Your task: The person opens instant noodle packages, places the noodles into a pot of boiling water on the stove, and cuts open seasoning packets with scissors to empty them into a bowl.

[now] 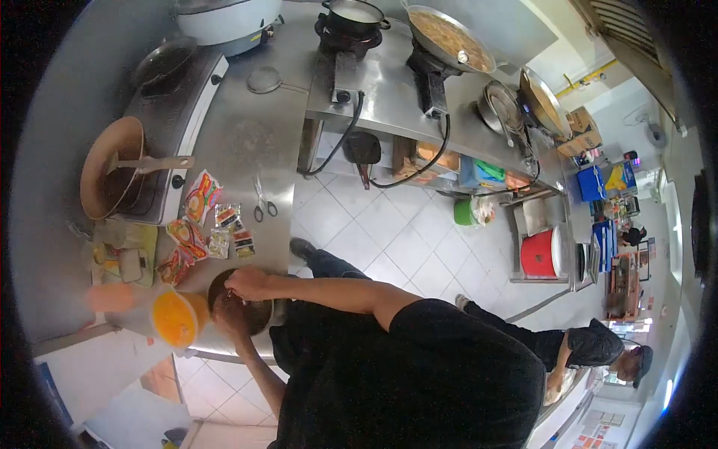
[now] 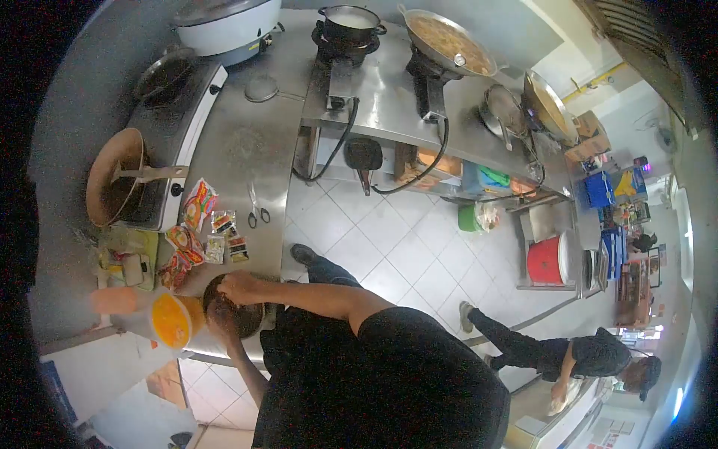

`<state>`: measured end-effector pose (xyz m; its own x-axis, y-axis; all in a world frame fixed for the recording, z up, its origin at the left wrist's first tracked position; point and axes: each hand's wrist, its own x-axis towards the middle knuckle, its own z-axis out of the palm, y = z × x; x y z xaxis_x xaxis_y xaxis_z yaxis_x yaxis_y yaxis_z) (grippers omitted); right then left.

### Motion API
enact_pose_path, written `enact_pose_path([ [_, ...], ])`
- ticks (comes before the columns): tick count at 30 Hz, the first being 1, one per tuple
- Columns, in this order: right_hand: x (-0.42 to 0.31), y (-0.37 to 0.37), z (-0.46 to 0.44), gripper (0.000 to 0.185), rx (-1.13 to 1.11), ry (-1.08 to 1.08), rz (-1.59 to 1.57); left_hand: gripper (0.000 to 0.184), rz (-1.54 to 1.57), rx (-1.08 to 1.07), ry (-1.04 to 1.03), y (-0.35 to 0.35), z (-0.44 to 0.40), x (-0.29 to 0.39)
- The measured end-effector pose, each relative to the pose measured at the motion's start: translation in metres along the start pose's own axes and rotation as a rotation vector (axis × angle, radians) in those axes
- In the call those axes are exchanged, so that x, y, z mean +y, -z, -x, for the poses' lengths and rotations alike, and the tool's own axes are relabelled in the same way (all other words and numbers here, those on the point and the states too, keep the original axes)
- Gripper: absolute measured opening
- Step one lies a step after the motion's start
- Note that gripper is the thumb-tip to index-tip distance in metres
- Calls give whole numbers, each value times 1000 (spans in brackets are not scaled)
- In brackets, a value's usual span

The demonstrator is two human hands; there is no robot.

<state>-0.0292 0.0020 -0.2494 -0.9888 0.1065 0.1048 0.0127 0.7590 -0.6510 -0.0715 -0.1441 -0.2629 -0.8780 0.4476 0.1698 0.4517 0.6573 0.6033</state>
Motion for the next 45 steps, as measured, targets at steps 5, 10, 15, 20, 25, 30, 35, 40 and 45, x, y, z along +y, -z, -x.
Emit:
enact_pose_path([
  [5, 3, 2, 2, 15, 27, -67, 10, 17, -90, 68, -251, -15, 7, -37],
  [10, -1, 18, 4, 15, 66, -160, -233, 25, 282, -7, -133, 0, 8, -10],
  [15, -16, 24, 17, 12, 269, -270, -371, 34, 160, 109, -16, -6, 11, -31],
  [20, -3, -12, 15, 14, 92, -243, -386, 35, 211, 120, 65, -7, 12, -31],
  [25, 15, -81, 4, 30, 3, -133, 66, 37, 322, 74, 98, -10, 19, -32],
  [30, -35, -29, 14, 31, -45, -406, -338, 39, 428, 49, 155, -13, 25, -33],
  [35, -21, -69, 17, 25, 146, -354, -508, 41, 459, 131, 310, -14, 40, -45],
  [40, -37, -34, 14, 20, -77, -593, -759, 32, 116, 316, 83, 2, 61, 11],
  [45, -44, -17, 18, 29, -149, -525, -846, 23, 177, 293, 340, 33, 54, 74],
])
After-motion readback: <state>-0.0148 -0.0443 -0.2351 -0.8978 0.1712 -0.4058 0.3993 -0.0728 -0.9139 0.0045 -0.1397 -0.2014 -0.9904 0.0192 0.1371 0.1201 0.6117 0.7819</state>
